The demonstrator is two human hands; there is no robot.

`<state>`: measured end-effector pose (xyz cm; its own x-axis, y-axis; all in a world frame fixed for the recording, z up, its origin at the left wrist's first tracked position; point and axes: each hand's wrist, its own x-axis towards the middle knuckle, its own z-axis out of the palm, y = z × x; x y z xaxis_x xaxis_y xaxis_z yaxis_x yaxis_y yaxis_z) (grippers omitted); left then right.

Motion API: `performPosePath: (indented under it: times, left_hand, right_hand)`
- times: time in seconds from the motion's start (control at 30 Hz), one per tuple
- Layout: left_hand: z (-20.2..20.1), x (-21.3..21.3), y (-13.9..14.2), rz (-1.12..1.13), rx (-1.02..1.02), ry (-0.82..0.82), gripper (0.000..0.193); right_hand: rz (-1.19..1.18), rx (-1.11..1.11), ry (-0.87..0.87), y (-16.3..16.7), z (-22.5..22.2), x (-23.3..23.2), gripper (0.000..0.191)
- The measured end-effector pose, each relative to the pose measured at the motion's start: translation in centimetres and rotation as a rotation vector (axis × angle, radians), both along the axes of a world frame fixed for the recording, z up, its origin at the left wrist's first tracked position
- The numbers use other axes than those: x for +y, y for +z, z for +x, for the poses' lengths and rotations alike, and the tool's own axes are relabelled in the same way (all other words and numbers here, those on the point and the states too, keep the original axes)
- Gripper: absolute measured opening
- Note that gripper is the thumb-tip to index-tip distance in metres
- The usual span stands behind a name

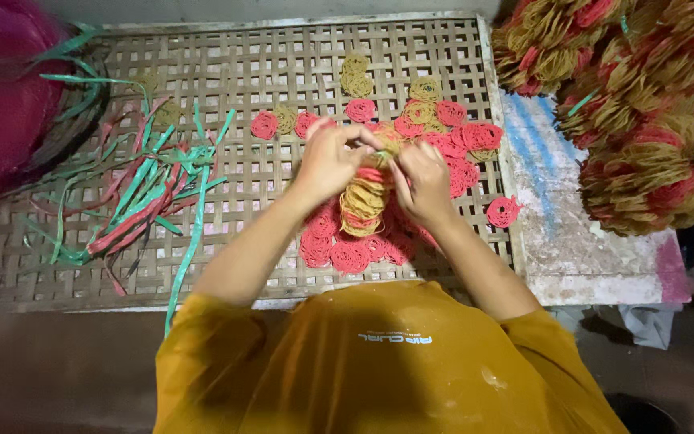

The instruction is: The person threads pre-formed pink and beige rosettes onto a green plastic stick, alternating colors and stacking them tightly. The person then gathers the completed stack and places it with other finished bundles on the table.

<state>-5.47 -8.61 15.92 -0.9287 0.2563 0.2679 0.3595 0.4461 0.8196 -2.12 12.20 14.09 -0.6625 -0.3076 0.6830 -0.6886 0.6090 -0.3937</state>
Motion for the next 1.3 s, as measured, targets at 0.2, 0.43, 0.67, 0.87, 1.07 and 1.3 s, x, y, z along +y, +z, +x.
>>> performPosePath:
  times: [0.2, 0.43, 0.67, 0.87, 1.07, 1.3]
  left_hand:
    - [2.4, -4.2, -4.8, -0.014, 0.141, 0.342, 0.015]
    - [1.6, -1.8, -12.1, 0.502, -0.712, 0.075, 0.064]
    - [2.6, 2.0, -8.7, 0.747, -0.835, -0.136, 0.084]
    - [3.0, 1.1, -6.0, 1.339, -0.989, -0.373, 0.083]
    - [3.0, 1.7, -5.6, 1.788, -0.691, -1.236, 0.062]
    - [3.3, 0.5, -6.8, 1.684, -0.799, -0.282, 0.065]
  right_hand:
    - [-0.055, -0.113, -0.018, -5.2, 3.0, 3.7, 0.020]
    - [-0.563, -0.682, 0.118, -8.2, 2.2, 3.1, 0.006]
    - [-0.467, -0.235, -0.029, -3.9, 1.0, -0.8, 0.003]
    - [-0.094, 0.138, -0.233, -1.5, 2.0, 2.3, 0.054]
    - [-1.310, -1.185, 0.386, -5.0, 2.6, 1.7, 0.110]
    - [-1.023, -0.853, 0.166, -6.9, 2.5, 5.1, 0.101]
